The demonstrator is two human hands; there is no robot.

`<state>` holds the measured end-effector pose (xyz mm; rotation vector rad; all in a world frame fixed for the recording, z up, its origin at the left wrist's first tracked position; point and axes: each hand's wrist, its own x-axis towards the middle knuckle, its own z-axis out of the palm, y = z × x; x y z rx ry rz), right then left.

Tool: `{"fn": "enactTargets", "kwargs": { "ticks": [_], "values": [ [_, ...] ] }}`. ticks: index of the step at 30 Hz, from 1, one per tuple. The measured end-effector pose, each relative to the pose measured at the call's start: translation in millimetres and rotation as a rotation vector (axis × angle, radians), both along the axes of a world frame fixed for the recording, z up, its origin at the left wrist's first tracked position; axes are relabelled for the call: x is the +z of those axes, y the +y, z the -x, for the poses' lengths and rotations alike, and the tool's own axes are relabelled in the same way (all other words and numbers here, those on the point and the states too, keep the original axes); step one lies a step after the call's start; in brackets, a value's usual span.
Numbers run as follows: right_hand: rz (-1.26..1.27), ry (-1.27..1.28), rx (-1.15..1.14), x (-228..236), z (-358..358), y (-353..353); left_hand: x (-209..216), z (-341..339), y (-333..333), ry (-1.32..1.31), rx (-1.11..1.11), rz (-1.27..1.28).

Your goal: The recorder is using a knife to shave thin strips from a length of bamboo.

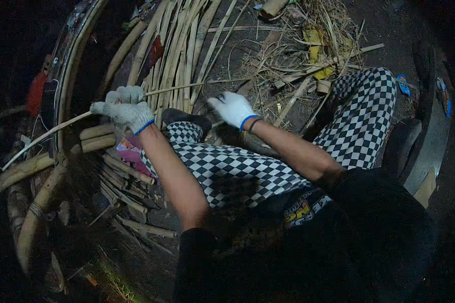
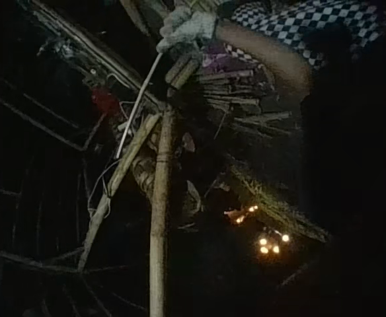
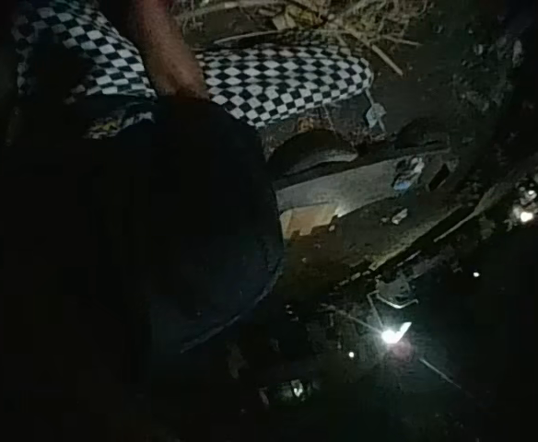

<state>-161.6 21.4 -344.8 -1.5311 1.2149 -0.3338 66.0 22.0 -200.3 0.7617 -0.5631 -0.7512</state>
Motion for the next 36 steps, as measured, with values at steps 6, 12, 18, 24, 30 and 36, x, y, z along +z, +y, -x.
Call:
{"fn": "enactTargets", "kwargs": {
  "ticks": [6, 12, 18, 24, 30, 36],
  "values": [
    [0.388, -0.060, 0.161, 12.1, -8.3, 13.6, -2.3, -8.3, 2.1, 0.019, -0.102, 0.047],
    [-0.124, 0.338, -0.062, -67.6, 31.1, -15.7, 6.5, 1.3, 2.0, 0.004, 0.060, -0.035],
    [0.073, -0.065, 0.026, -11.4, 1.9, -6.7, 1.7, 0.8, -2.9, -0.093, -0.042, -0.009],
    [0.208, -0.015, 0.104, -16.2, 4.4, 7.9, 0.8, -4.4, 0.4, 0.035, -0.165, 0.079],
    [-0.079, 0.069, -0.081, -49.1, 21.2, -2.7, 7.2, 5.5, 0.8, 0.027, 0.164, -0.098],
    [0.202, -0.087, 0.100, 4.2, -5.1, 7.8, 3.1, 2.3, -0.4, -0.027, 0.111, -0.082]
  ]
}}
